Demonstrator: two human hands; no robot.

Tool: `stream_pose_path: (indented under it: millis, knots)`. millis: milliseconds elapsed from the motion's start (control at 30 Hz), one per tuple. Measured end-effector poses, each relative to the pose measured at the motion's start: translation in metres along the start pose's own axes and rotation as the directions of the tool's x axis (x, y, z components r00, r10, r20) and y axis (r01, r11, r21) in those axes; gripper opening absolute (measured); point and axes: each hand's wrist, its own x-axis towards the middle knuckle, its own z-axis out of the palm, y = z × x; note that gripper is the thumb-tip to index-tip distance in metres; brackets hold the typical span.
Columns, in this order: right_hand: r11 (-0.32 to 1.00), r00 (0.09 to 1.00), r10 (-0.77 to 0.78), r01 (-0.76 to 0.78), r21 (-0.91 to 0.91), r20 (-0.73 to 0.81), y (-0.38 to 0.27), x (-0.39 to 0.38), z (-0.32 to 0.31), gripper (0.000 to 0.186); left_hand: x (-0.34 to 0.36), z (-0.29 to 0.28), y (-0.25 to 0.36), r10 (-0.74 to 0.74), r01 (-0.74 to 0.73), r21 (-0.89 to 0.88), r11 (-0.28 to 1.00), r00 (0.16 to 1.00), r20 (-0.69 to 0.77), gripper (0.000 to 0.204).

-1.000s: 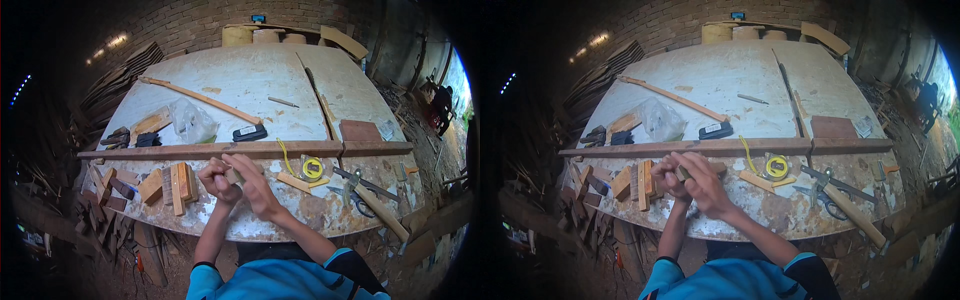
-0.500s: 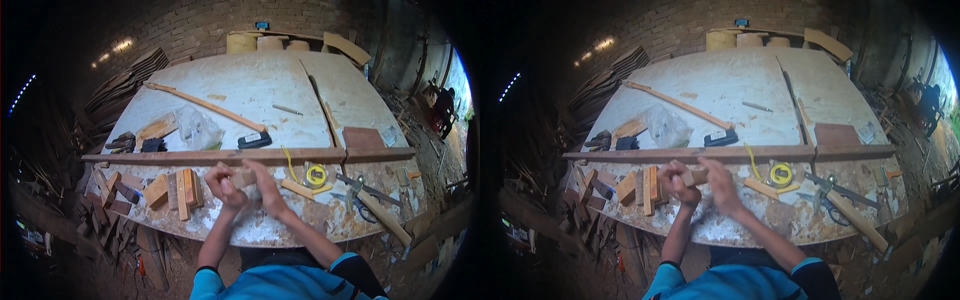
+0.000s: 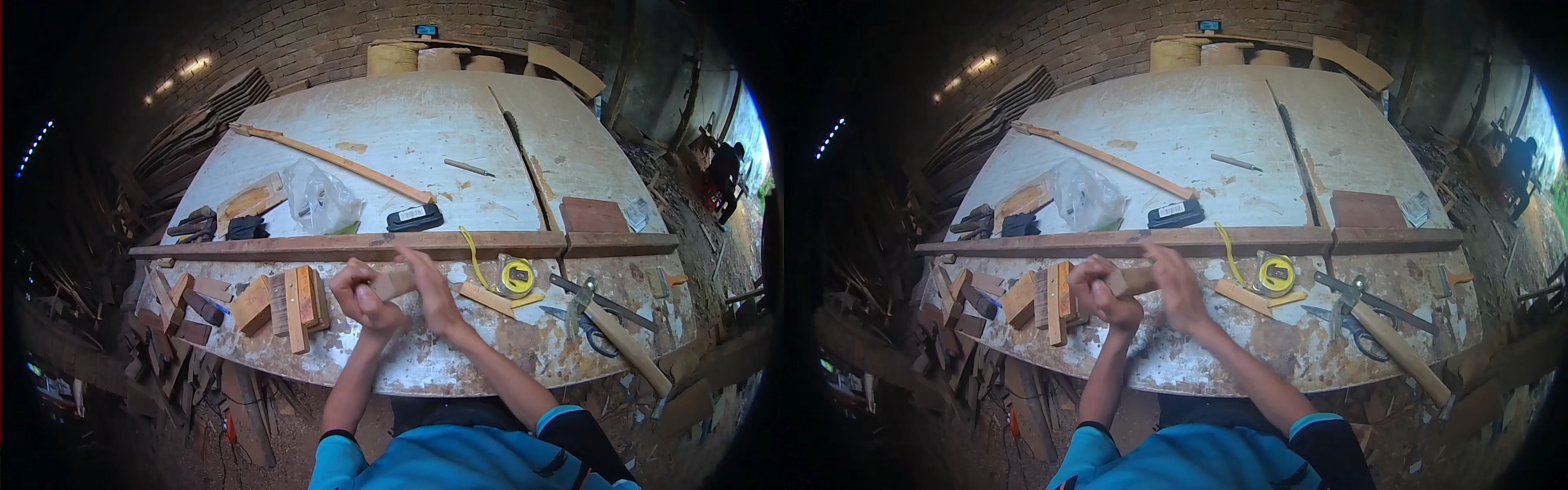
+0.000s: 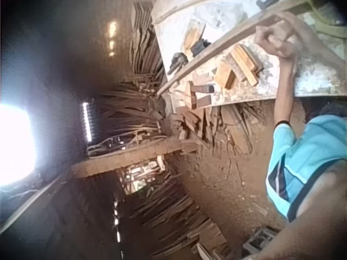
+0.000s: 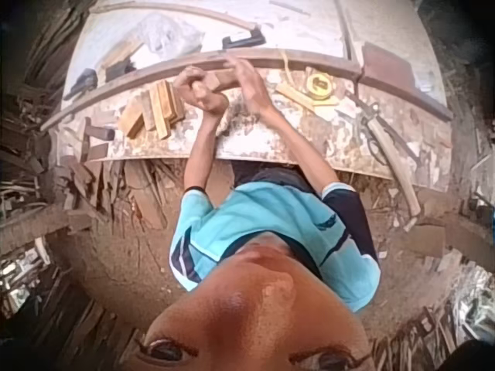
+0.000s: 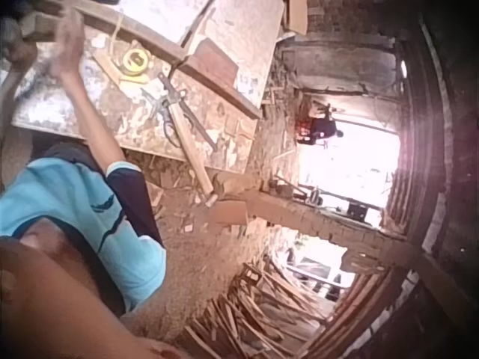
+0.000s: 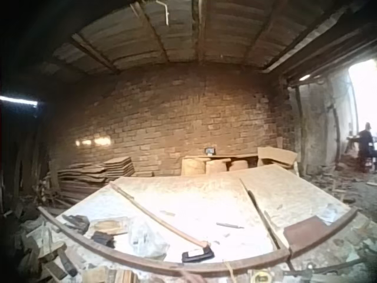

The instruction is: Performing various woodworking steps including measuring, marking, sanding, and assembling small wooden blocks and pieces.

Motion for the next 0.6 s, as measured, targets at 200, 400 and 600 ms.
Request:
stream_pose_path:
  millis: [200,400,600]
  knots:
    - [0.990,0.987,-0.141,0.142,0.006,-0.074,-0.037,0.004,0.006,0.058,-0.003,-0.002,-0.002,0.105,-0.105,-0.008,0.994,0.986,0.126,0.021]
    - [0.997,0.999,0.037,-0.037,-0.074,0.000,-0.001,-0.001,0.004,0.060,0.004,-0.006,-0.010,0.029,-0.029,-0.003,1.000,0.999,0.032,0.020]
    - [0.993,0.999,-0.007,0.013,-0.120,0.050,0.015,0.001,0.002,0.059,0.004,-0.002,-0.001,-0.025,0.025,0.048,0.999,1.000,0.008,0.022]
